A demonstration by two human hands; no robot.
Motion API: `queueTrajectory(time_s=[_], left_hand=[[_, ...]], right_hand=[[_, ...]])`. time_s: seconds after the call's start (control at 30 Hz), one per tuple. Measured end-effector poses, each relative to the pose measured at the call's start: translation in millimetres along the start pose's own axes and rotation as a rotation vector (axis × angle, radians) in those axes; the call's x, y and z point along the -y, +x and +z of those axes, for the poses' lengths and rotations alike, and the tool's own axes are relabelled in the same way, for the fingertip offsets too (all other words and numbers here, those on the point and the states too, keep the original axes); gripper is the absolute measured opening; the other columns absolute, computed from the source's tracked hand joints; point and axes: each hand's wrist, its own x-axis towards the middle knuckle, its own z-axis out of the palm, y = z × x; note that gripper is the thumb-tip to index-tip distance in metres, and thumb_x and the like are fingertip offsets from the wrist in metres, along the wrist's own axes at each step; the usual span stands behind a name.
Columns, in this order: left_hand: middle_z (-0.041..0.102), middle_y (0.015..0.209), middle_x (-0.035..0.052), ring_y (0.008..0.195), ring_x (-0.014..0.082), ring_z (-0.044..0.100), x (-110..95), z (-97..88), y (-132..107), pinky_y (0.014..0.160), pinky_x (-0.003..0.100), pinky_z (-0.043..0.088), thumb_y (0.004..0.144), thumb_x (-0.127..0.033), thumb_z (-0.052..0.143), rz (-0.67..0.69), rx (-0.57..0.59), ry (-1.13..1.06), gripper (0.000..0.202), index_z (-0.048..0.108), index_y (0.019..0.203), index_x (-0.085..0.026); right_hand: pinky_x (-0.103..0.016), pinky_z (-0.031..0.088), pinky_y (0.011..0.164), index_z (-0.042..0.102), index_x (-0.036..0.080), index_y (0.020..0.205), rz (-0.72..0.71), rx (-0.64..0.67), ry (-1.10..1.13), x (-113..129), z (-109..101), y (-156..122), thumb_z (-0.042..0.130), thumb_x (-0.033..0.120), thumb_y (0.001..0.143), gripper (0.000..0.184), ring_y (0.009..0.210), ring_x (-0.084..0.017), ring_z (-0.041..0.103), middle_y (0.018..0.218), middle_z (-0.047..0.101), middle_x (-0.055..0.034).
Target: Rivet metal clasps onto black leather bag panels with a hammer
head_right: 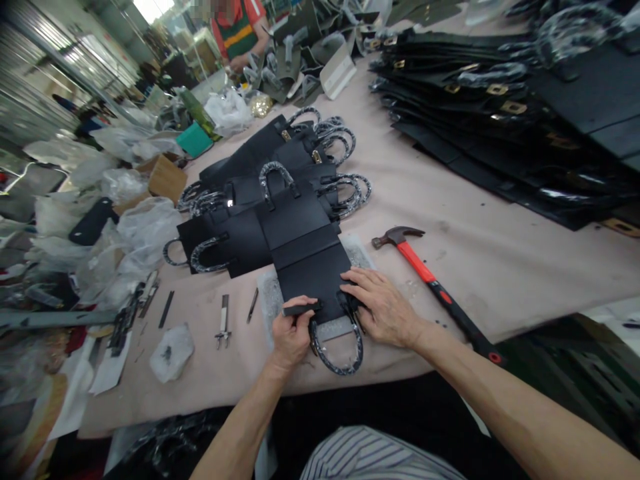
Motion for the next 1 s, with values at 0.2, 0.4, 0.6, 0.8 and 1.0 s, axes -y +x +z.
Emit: queueTrajectory(time_s=[0.2, 0.4, 0.6, 0.8, 1.0], left_hand=[[0.074, 0.098, 0.0063, 0.095, 0.0198, 0.073, -0.6, 0.6, 2.2, 0.090, 0.034, 0.061, 0.095, -0.013, 0.059, 0.028, 0.000, 0.050, 0.012, 0.064, 0.105, -0.018], [0.074, 0.097, 0.0054, 0.094, 0.0195, 0.072, -5.3, -0.1, 8.7, 0.090, 0.032, 0.059, 0.092, -0.010, 0.056, -0.051, 0.060, 0.057, 0.016, 0.066, 0.101, -0.019], [0.072, 0.098, 0.0046, 0.093, 0.0187, 0.071, -5.6, -0.5, 10.6, 0.089, 0.030, 0.058, 0.091, -0.009, 0.055, -0.099, 0.136, 0.070, 0.019, 0.065, 0.102, -0.020], [0.071, 0.095, 0.0032, 0.088, 0.0178, 0.070, -8.5, 0.3, 12.6, 0.085, 0.028, 0.057, 0.091, -0.006, 0.054, -0.143, 0.146, 0.056, 0.020, 0.065, 0.100, -0.021], [0.073, 0.095, 0.0013, 0.088, 0.0172, 0.072, -7.5, 3.6, 9.7, 0.085, 0.026, 0.057, 0.089, -0.004, 0.055, -0.172, 0.123, 0.041, 0.023, 0.063, 0.100, -0.022]], right_hand=[[-0.056, 0.039, 0.117, 0.061, 0.019, 0.134, -0.002, -0.013, 0.009, -2.0, 2.0, -1.5, 0.050, 0.010, 0.078, 0.057, 0.143, -0.031, 0.044, 0.148, 0.054, -0.0131], [-0.057, 0.040, 0.116, 0.061, 0.019, 0.133, -0.015, -0.032, 0.021, -1.7, 3.6, -0.8, 0.050, 0.009, 0.077, 0.058, 0.142, -0.032, 0.046, 0.148, 0.055, -0.0133], [-0.053, 0.045, 0.112, 0.056, 0.017, 0.135, 0.077, -0.104, -0.082, 2.4, -19.2, -4.7, 0.052, 0.011, 0.082, 0.054, 0.137, -0.032, 0.050, 0.146, 0.054, -0.0163], [-0.052, 0.050, 0.086, 0.057, 0.008, 0.128, 0.605, -0.075, -0.523, -21.6, -54.0, -53.4, 0.054, 0.036, 0.092, 0.045, 0.106, -0.041, 0.060, 0.116, 0.061, -0.0265], [-0.036, 0.041, 0.059, 0.060, 0.019, 0.098, 0.965, 0.062, -0.218, -32.8, -67.3, -67.8, 0.060, 0.036, 0.087, 0.020, 0.069, -0.025, 0.057, 0.086, 0.063, -0.0135]])
